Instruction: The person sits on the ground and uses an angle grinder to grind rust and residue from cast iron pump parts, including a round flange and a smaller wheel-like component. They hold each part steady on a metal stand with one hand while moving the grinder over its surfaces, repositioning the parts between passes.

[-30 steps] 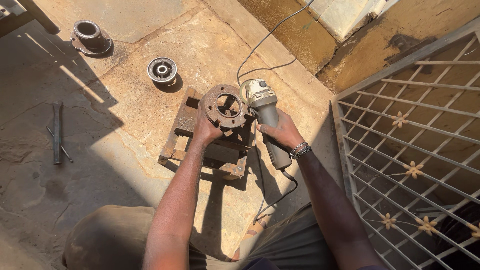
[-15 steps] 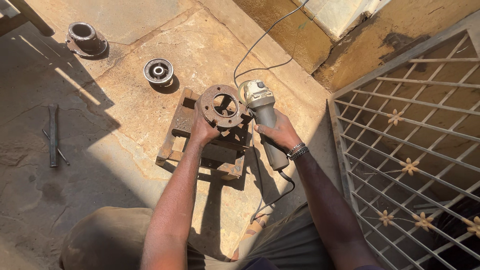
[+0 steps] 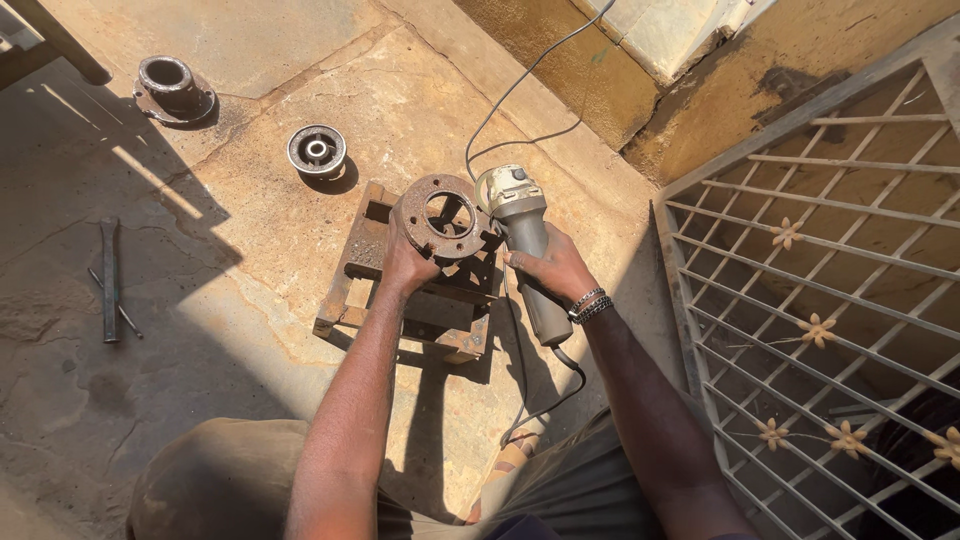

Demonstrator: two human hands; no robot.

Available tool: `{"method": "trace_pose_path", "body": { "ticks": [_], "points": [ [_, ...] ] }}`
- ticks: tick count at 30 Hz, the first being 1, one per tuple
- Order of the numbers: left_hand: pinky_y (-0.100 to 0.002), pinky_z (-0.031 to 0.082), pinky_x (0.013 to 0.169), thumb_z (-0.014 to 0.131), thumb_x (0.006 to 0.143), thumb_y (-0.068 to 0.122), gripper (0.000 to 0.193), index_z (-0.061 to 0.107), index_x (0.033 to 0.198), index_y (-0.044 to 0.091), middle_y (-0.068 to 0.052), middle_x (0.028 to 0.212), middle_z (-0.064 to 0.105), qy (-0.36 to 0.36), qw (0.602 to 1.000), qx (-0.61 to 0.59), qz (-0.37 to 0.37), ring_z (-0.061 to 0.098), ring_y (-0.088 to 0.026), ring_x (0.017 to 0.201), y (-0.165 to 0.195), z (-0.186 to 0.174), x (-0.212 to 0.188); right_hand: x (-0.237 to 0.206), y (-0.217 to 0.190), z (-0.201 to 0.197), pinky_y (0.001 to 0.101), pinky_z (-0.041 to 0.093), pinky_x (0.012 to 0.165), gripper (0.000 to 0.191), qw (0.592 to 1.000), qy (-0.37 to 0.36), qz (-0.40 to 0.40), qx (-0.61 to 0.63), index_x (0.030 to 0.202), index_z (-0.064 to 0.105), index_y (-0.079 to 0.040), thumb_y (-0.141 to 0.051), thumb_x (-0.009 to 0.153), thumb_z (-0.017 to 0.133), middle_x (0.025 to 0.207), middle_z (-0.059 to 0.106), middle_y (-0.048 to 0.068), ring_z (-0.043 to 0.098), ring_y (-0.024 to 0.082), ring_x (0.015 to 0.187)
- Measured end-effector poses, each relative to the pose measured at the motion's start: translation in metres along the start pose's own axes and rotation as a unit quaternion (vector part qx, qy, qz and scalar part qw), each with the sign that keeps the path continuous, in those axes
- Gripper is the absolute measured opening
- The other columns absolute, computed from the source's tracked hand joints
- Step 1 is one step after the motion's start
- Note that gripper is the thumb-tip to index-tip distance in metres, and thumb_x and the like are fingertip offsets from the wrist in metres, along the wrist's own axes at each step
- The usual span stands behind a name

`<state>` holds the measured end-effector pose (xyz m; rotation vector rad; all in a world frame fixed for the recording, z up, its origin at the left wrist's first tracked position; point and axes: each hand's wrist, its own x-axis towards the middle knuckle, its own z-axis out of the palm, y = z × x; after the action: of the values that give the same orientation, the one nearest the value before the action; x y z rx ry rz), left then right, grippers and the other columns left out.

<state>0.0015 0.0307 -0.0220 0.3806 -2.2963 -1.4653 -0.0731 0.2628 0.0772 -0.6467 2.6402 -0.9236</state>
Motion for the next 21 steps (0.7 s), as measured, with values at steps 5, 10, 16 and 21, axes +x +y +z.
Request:
{"method": "trace_pose_path", "body": {
  "ticks": [5, 10, 16, 21],
  "points": [
    [-0.050, 0.040, 0.116, 0.092, 0.071, 0.043, 0.108, 0.030, 0.152, 0.008, -0.019, 0.146, 0.040, 0.011, 1.000, 0.009, 0.023, 0.043, -0.038, 0.140, -0.004, 0.002, 0.001, -0.035, -0.005, -0.001, 0.0361, 0.058, 0.074, 0.063, 0.996, -0.023, -0.030, 0.084, 0.121, 0.059, 0.002, -0.038, 0.079, 0.084, 0.098, 0.071, 0.013, 0.070, 0.020, 0.083],
    [-0.050, 0.039, 0.117, 0.094, 0.069, 0.041, 0.111, 0.030, 0.152, 0.007, -0.021, 0.148, 0.038, 0.020, 0.998, 0.005, 0.061, 0.041, -0.039, 0.141, -0.006, 0.003, 0.001, -0.006, -0.014, 0.002, 0.0371, 0.060, 0.071, 0.063, 0.997, -0.022, 0.052, 0.044, 0.118, 0.060, 0.001, -0.039, 0.076, 0.082, 0.095, 0.071, 0.013, 0.072, 0.022, 0.077],
    [-0.049, 0.040, 0.116, 0.095, 0.060, 0.038, 0.120, 0.027, 0.152, 0.007, -0.020, 0.144, 0.040, -0.009, 0.999, -0.030, -0.018, 0.045, -0.035, 0.137, -0.005, 0.001, 0.000, -0.022, -0.006, 0.006, 0.0395, 0.057, 0.082, 0.070, 1.000, -0.006, -0.012, 0.011, 0.121, 0.061, 0.003, -0.046, 0.076, 0.083, 0.102, 0.073, 0.019, 0.072, 0.026, 0.090],
    [-0.049, 0.043, 0.116, 0.095, 0.065, 0.036, 0.110, 0.032, 0.149, 0.005, -0.020, 0.142, 0.042, 0.013, 0.999, -0.028, 0.034, 0.047, -0.037, 0.137, -0.010, 0.001, 0.001, -0.019, -0.005, 0.013, 0.0407, 0.055, 0.088, 0.076, 1.000, -0.006, 0.020, 0.019, 0.124, 0.060, 0.003, -0.049, 0.073, 0.082, 0.107, 0.072, 0.020, 0.071, 0.029, 0.097]
  ]
}}
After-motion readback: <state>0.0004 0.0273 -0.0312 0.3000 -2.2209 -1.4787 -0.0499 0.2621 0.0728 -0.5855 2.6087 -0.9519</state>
